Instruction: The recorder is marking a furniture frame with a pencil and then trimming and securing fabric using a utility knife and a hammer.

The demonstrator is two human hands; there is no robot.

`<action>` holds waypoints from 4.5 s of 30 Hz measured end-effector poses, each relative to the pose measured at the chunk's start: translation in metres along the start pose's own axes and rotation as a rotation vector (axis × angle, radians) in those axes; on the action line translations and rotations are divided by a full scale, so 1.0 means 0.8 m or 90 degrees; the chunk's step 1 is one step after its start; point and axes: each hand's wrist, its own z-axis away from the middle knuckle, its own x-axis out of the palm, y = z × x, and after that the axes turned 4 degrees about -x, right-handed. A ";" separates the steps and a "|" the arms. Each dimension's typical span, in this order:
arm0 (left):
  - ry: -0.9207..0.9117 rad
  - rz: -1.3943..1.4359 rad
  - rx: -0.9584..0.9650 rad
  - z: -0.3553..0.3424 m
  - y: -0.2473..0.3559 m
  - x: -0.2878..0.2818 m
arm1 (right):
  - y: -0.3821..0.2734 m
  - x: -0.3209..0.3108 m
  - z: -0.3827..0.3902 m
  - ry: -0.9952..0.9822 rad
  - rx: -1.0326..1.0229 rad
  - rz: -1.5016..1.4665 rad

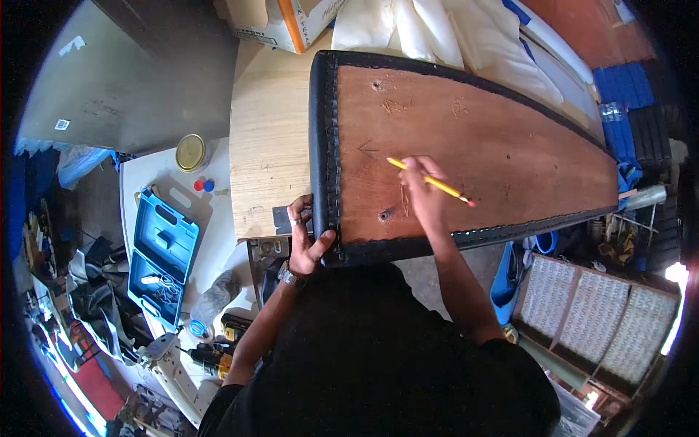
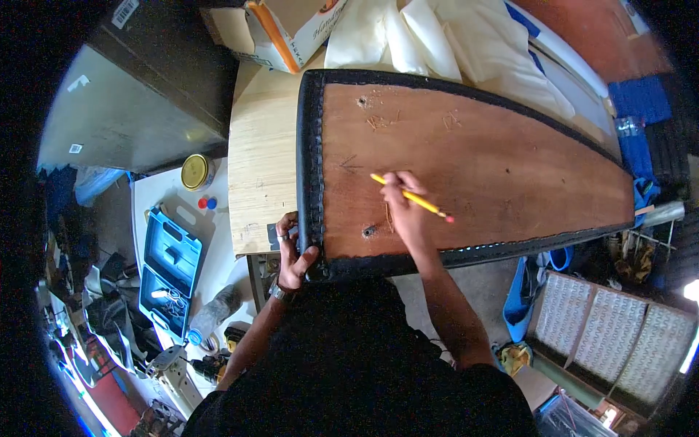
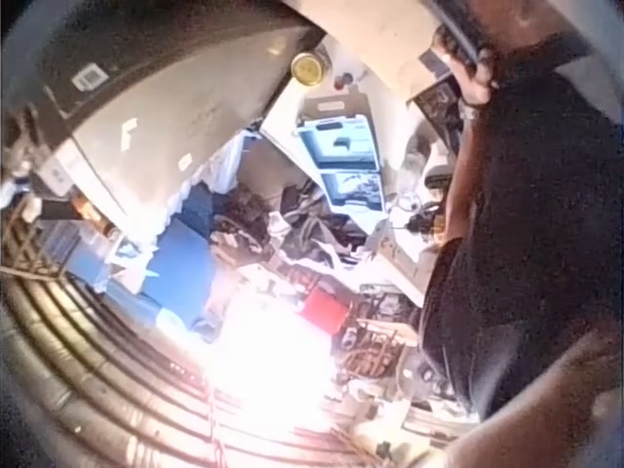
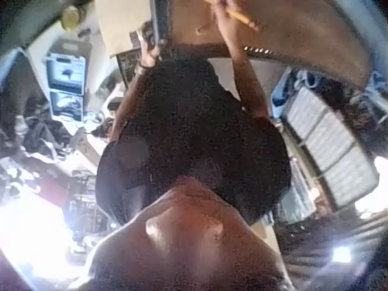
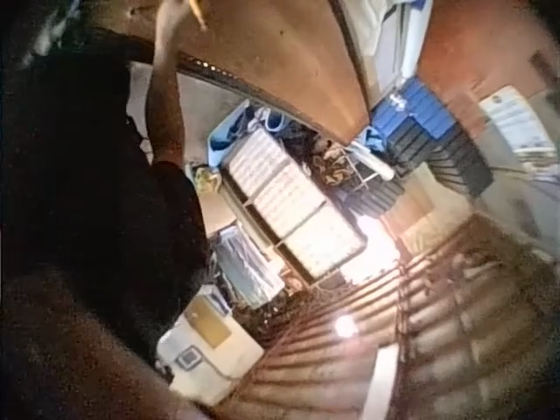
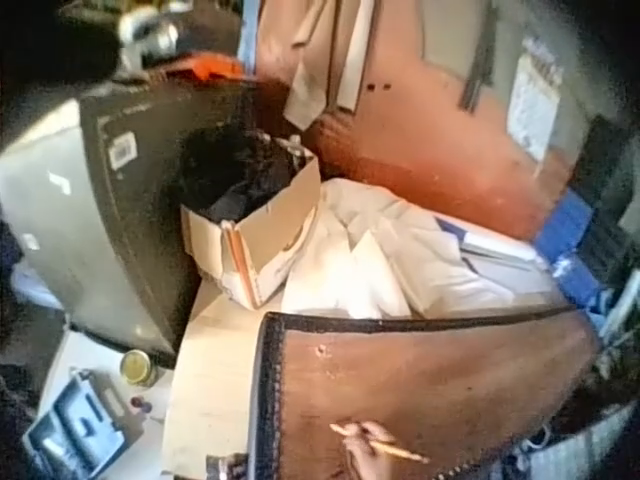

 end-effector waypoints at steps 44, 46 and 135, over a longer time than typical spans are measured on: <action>0.036 0.044 0.038 -0.001 0.003 0.009 | 0.019 -0.025 -0.071 -0.033 -0.105 0.127; 0.040 0.037 0.040 -0.003 0.003 0.011 | 0.022 -0.021 -0.081 -0.033 -0.097 0.125; 0.815 -0.869 -0.445 0.490 -0.055 -0.181 | -0.043 0.124 0.170 -1.163 -0.171 0.294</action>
